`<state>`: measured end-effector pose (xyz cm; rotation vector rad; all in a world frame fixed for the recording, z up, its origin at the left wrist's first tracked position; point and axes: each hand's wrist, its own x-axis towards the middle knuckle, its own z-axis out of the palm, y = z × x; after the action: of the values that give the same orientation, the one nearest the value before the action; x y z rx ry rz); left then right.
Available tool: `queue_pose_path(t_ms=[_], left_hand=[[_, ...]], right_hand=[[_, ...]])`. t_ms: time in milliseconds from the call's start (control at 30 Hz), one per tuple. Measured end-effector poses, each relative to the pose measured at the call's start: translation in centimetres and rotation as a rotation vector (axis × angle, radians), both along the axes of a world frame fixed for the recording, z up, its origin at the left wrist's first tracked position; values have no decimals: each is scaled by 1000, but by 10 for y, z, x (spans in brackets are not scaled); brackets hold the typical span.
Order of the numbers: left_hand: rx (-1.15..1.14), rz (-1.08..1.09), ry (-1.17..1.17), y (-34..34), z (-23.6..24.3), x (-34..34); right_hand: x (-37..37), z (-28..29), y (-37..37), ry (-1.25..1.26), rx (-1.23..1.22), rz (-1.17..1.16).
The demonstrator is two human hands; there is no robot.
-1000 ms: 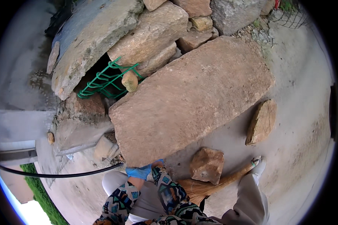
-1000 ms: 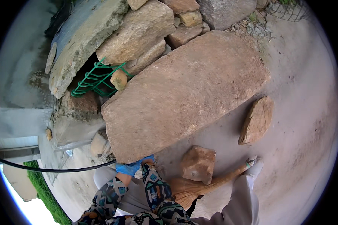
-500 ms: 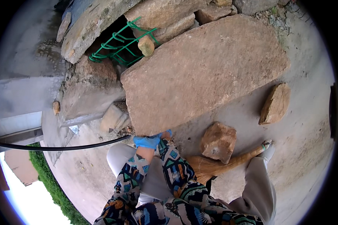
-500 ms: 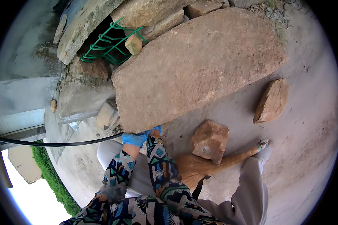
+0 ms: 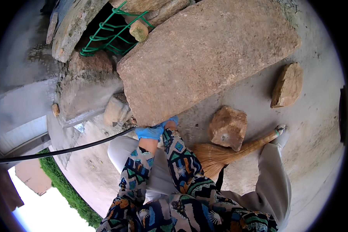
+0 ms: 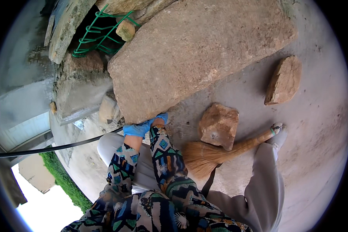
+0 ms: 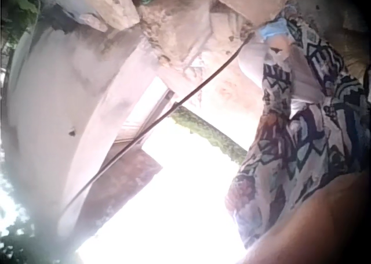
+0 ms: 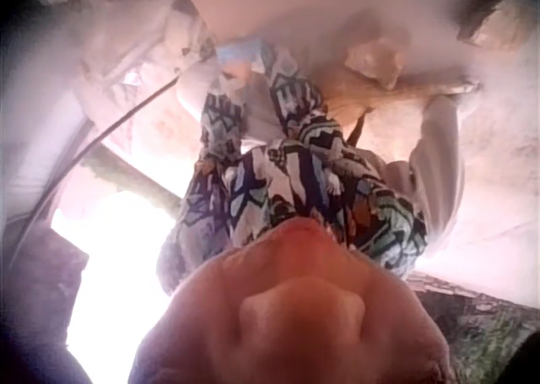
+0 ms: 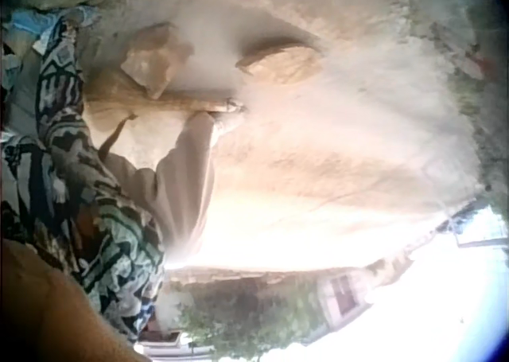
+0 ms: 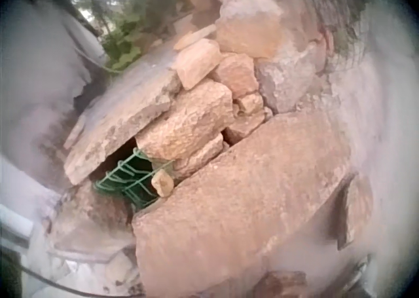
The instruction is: The person, wearing gloves, lifts and repositions large stones near a low stone wall, at one point picking up a smaller stone to place it elsewhere and briefly handling a broom and dustpan.
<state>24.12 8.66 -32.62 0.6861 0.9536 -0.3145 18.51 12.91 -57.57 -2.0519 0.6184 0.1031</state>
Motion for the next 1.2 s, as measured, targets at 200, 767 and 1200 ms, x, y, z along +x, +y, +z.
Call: queue_pose_path(t_ms=[200, 767, 1200], left_hand=[[35, -38, 20, -10, 4, 2], [-89, 153, 27, -7, 0, -1], [-152, 179, -40, -18, 15, 13]], right_hand=[[5, 7, 5, 245, 4, 145], [1, 109, -74, 259, 789, -502], [28, 113, -100, -44, 1967, -1326]])
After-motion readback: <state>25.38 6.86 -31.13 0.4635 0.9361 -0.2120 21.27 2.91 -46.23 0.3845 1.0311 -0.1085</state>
